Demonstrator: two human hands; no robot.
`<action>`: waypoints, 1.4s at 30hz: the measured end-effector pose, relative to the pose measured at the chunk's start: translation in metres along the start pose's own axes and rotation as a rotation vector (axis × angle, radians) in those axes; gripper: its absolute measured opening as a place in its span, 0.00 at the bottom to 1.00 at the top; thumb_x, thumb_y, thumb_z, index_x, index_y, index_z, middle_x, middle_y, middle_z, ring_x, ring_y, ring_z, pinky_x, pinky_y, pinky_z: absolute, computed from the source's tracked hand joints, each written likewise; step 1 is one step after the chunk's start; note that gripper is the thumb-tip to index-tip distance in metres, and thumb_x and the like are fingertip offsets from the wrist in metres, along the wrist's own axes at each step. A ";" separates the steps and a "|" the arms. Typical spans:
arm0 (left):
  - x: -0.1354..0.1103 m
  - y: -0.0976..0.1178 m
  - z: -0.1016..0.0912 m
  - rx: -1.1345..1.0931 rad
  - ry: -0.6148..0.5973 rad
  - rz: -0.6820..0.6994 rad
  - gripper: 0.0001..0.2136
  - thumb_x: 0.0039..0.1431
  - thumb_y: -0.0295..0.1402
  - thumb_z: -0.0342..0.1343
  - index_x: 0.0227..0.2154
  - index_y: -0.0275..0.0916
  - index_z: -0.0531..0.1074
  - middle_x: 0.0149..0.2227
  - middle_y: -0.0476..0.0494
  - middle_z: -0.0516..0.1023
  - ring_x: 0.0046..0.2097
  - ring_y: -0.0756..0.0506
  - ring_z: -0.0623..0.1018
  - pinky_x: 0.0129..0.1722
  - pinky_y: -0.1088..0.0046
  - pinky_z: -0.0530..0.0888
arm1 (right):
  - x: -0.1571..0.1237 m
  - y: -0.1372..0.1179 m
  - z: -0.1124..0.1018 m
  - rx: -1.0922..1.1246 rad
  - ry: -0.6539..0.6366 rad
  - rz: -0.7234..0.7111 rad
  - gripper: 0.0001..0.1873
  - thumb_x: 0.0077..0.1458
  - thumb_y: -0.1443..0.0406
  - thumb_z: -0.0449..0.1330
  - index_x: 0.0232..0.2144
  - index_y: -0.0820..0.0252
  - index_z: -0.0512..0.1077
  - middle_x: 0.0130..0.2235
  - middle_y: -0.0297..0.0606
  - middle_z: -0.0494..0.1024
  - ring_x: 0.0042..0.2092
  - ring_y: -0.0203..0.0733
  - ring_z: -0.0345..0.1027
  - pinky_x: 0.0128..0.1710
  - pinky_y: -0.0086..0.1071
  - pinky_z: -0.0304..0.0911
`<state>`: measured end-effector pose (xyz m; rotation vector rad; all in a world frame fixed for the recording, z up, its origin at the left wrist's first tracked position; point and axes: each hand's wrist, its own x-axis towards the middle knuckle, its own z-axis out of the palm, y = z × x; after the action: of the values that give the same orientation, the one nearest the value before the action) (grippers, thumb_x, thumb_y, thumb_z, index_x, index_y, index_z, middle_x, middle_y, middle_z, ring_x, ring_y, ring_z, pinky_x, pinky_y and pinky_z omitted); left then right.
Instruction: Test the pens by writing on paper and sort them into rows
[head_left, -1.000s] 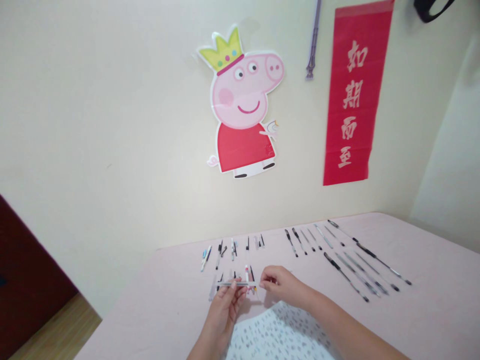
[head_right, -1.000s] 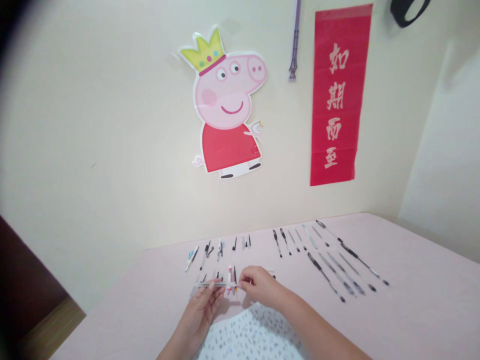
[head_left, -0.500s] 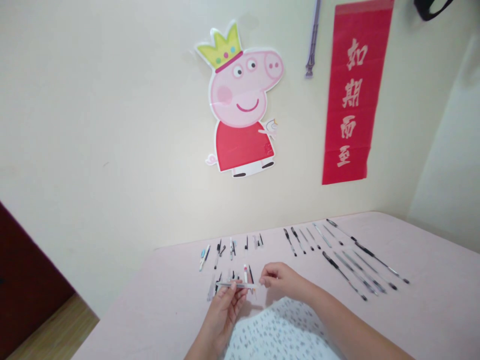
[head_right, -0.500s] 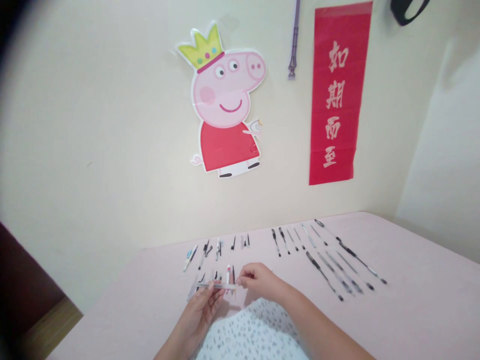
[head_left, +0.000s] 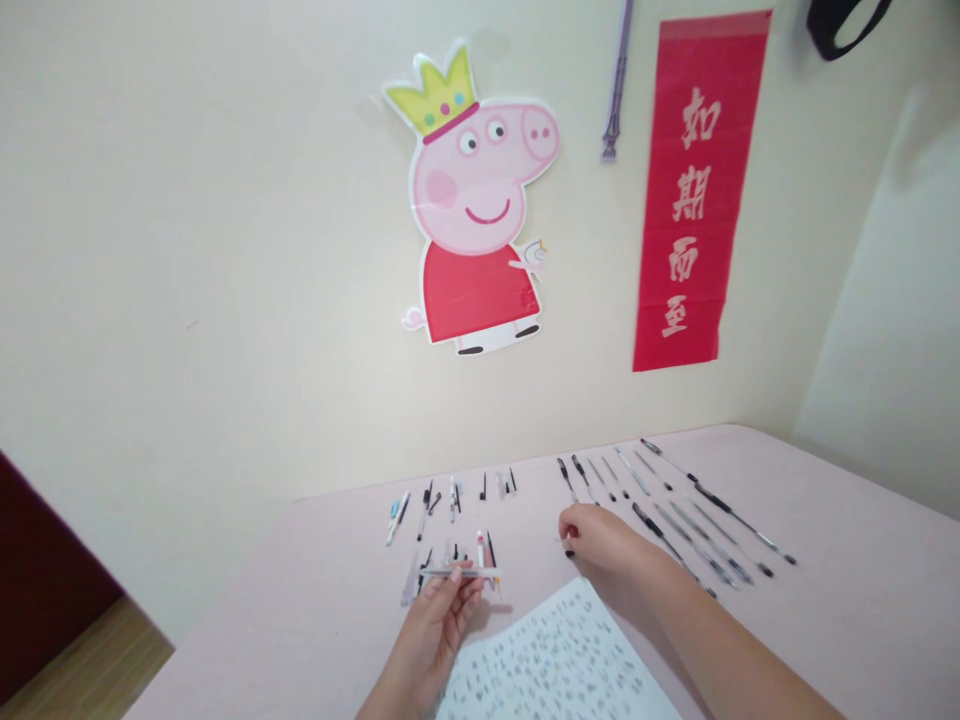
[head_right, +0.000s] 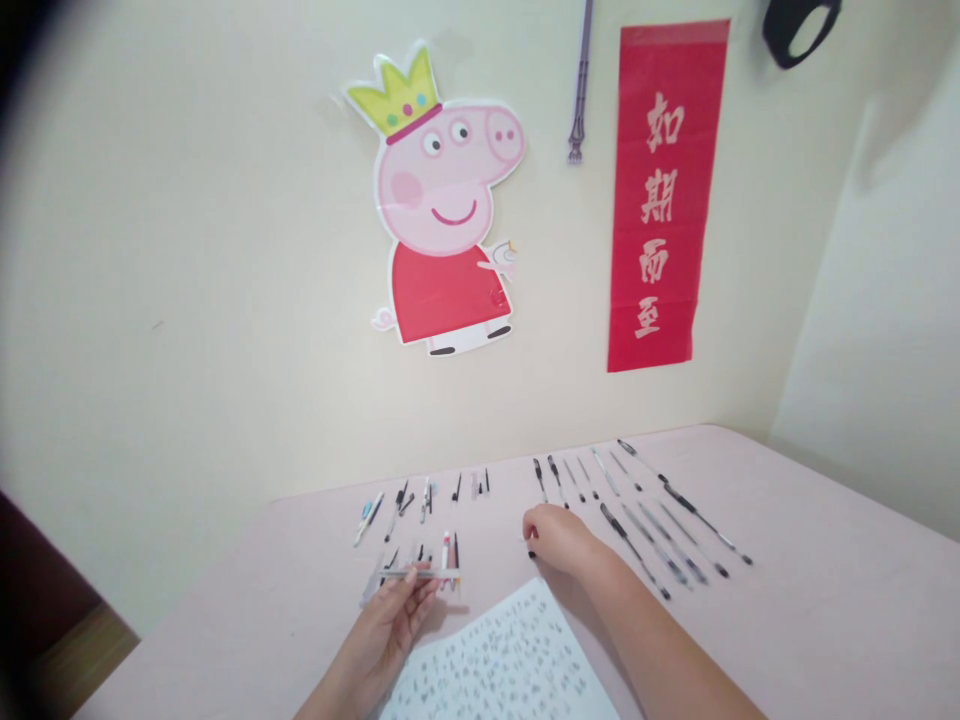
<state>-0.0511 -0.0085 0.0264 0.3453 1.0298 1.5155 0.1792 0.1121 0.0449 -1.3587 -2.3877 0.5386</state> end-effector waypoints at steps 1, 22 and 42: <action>0.000 0.000 0.000 -0.001 0.001 0.002 0.06 0.57 0.20 0.51 0.32 0.29 0.73 0.30 0.37 0.79 0.32 0.50 0.80 0.34 0.78 0.77 | -0.002 -0.003 -0.002 -0.016 -0.023 0.015 0.10 0.38 0.76 0.55 0.21 0.60 0.73 0.25 0.38 0.75 0.27 0.38 0.64 0.26 0.28 0.49; -0.002 0.000 0.001 -0.003 -0.003 0.017 0.05 0.57 0.21 0.51 0.30 0.29 0.72 0.30 0.37 0.79 0.33 0.49 0.79 0.36 0.76 0.77 | 0.005 -0.028 0.006 0.139 -0.043 -0.199 0.13 0.46 0.73 0.53 0.32 0.60 0.74 0.32 0.37 0.76 0.32 0.36 0.66 0.32 0.26 0.55; 0.001 0.000 0.000 -0.033 0.005 0.025 0.06 0.57 0.20 0.50 0.31 0.29 0.72 0.29 0.38 0.79 0.31 0.49 0.79 0.34 0.76 0.77 | -0.004 -0.058 0.039 0.463 -0.063 -0.192 0.06 0.42 0.74 0.58 0.26 0.62 0.71 0.23 0.30 0.69 0.26 0.31 0.62 0.25 0.22 0.55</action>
<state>-0.0514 -0.0075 0.0254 0.3321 1.0063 1.5546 0.1194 0.0753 0.0383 -0.9135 -2.2173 1.0118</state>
